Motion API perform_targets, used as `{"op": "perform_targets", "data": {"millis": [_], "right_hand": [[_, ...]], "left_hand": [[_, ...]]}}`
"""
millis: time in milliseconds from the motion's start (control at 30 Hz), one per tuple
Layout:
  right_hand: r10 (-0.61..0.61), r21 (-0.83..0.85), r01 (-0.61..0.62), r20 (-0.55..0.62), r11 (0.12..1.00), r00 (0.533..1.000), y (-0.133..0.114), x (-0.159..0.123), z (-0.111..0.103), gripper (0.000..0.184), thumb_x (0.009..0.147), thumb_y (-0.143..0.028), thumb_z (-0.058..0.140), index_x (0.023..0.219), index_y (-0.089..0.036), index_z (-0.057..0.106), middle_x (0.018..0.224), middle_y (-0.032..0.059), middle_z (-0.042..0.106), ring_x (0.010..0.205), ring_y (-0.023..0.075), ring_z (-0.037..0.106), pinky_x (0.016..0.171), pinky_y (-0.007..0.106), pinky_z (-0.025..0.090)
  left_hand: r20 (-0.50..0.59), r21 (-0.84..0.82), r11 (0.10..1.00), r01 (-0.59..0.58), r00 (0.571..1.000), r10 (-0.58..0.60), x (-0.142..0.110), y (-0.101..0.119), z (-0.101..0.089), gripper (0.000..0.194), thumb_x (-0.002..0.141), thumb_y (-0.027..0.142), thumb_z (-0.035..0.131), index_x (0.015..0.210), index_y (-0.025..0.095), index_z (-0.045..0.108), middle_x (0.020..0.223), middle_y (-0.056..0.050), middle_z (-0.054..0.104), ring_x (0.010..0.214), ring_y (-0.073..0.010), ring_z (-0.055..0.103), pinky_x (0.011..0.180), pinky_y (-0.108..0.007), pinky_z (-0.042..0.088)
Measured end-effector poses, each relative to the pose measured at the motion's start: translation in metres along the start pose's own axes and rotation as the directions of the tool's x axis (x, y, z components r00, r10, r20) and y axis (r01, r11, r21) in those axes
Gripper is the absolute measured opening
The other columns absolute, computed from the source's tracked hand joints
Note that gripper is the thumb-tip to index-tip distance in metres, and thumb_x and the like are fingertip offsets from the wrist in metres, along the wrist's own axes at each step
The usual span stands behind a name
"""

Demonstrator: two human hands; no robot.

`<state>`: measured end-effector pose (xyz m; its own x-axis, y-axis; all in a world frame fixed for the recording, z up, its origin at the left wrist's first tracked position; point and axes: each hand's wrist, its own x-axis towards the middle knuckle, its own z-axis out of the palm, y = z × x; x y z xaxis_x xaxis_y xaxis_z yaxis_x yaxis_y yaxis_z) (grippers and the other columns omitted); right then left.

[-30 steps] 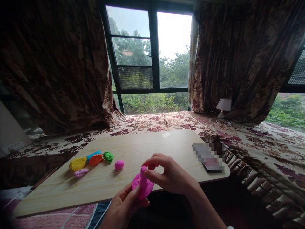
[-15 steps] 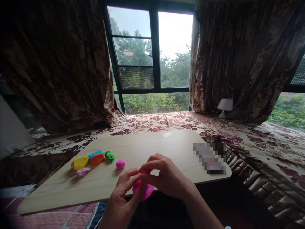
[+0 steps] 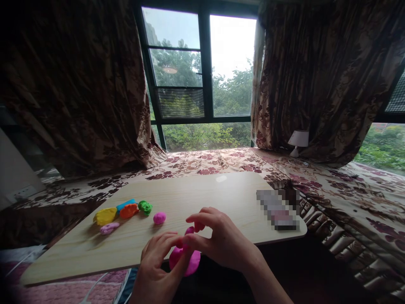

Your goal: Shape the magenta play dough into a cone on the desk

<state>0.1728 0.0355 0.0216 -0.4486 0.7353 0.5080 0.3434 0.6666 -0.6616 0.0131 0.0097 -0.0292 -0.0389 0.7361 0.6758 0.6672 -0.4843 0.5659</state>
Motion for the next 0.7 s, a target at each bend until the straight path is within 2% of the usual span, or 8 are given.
{"op": "perform_targets", "data": {"millis": [167,233,300,400,500,600,700], "right_hand": [[0.036,-0.034,-0.037,-0.029,0.999,0.999,-0.003,0.002,0.007,0.008,0.081,-0.023,0.061,0.081,-0.018,0.066,0.076,0.0010,0.059,0.071,0.0116,0.055,0.065,0.023,0.043],[0.061,-0.016,-0.062,-0.044,0.998,0.997,-0.003,0.002,0.008,0.008,0.080,-0.024,0.062,0.082,-0.017,0.066,0.075,0.0006,0.059,0.069,0.0113,0.054,0.062,0.022,0.043],[0.079,0.024,-0.078,-0.046,0.997,0.996,-0.003,0.001,0.007,0.013,0.081,-0.026,0.061,0.089,-0.017,0.066,0.076,0.0005,0.060,0.070,0.0116,0.055,0.064,0.023,0.044],[0.104,0.076,-0.100,-0.040,0.992,0.994,-0.002,-0.003,0.001,0.019,0.086,-0.028,0.053,0.098,-0.018,0.064,0.081,0.0017,0.061,0.074,0.0125,0.056,0.069,0.024,0.045],[0.107,0.114,-0.108,0.015,0.988,0.994,0.000,-0.011,-0.002,0.017,0.087,-0.025,0.052,0.095,-0.017,0.065,0.086,0.0033,0.060,0.078,0.0133,0.057,0.070,0.025,0.045],[0.102,0.160,-0.109,0.054,0.981,0.993,0.002,-0.019,0.000,0.014,0.082,-0.021,0.058,0.094,-0.017,0.064,0.092,0.0040,0.060,0.084,0.0144,0.057,0.076,0.026,0.046],[0.119,0.166,-0.121,0.021,0.979,0.993,0.002,-0.022,0.004,0.015,0.079,-0.020,0.062,0.094,-0.018,0.064,0.096,0.0037,0.059,0.088,0.0149,0.057,0.079,0.027,0.045]], "left_hand": [[-0.008,0.050,0.998,-0.049,0.999,0.050,0.000,0.000,0.001,0.012,0.071,0.031,0.067,0.080,0.023,0.065,0.079,-0.004,0.066,0.088,-0.0260,0.056,0.098,-0.049,0.026],[-0.027,0.030,0.999,-0.045,0.999,0.046,-0.001,0.000,0.001,0.013,0.071,0.030,0.067,0.082,0.023,0.066,0.078,-0.003,0.066,0.088,-0.0256,0.056,0.100,-0.049,0.022],[-0.019,-0.036,0.999,-0.023,1.000,0.022,-0.001,0.001,-0.001,0.012,0.072,0.029,0.066,0.083,0.025,0.068,0.079,-0.002,0.066,0.089,-0.0248,0.055,0.100,-0.047,0.024],[0.052,-0.246,0.965,0.091,0.995,-0.081,0.000,0.005,-0.005,0.017,0.075,0.032,0.062,0.090,0.027,0.070,0.089,-0.002,0.065,0.092,-0.0236,0.055,0.090,-0.036,0.037],[0.145,-0.409,0.885,0.224,0.973,-0.180,0.002,0.012,-0.010,0.020,0.076,0.036,0.061,0.091,0.027,0.071,0.095,-0.002,0.066,0.093,-0.0221,0.056,0.083,-0.028,0.041],[0.207,-0.460,0.829,0.317,0.947,-0.247,0.003,0.017,-0.013,0.023,0.076,0.039,0.061,0.090,0.025,0.072,0.097,-0.002,0.067,0.093,-0.0215,0.057,0.083,-0.025,0.041],[0.239,-0.477,0.781,0.403,0.915,-0.326,0.003,0.019,-0.016,0.027,0.075,0.041,0.061,0.091,0.024,0.072,0.100,-0.002,0.067,0.095,-0.0228,0.058,0.086,-0.026,0.041]]}}
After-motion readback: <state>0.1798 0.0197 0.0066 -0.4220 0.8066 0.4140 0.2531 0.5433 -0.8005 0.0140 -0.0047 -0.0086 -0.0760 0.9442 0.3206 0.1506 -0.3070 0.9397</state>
